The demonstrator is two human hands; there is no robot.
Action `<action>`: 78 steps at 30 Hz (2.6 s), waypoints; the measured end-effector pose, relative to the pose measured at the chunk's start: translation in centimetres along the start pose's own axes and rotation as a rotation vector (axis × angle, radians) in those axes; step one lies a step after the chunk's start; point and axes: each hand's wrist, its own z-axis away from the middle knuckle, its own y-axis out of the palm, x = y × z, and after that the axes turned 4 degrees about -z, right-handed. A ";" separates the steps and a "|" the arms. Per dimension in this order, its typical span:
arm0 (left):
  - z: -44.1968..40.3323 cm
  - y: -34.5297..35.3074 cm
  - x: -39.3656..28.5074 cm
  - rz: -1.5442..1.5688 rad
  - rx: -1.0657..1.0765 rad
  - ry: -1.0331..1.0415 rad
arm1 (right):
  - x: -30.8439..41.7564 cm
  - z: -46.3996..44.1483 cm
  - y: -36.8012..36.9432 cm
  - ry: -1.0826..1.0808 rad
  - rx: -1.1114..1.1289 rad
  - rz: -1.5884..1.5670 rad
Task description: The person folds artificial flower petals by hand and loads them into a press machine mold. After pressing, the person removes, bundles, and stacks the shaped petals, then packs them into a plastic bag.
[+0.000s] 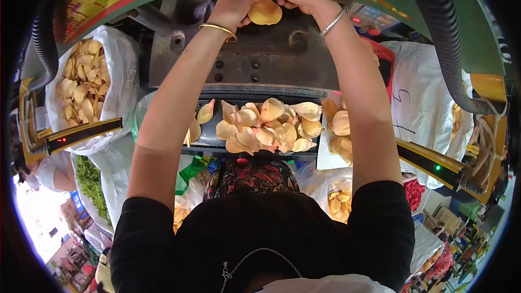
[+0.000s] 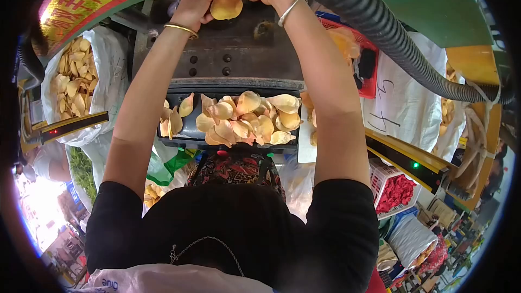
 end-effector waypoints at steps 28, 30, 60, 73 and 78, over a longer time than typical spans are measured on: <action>-2.1 0.0 0.4 0.039 -0.023 0.066 | -1.5 0.2 0.0 0.027 0.049 -0.163; -2.3 0.2 0.5 -0.160 -0.087 0.165 | -2.7 -0.8 0.4 -0.098 -0.046 -0.054; 2.7 -0.5 2.9 -1.097 -0.279 0.761 | -7.8 0.1 -1.4 -0.846 -0.611 0.882; 4.0 0.9 0.7 -1.422 -0.237 0.657 | -3.2 3.7 -0.2 -0.573 -0.285 0.933; 17.7 -6.4 11.3 -1.193 -0.246 0.560 | -3.9 3.2 -0.1 -0.481 -0.248 1.037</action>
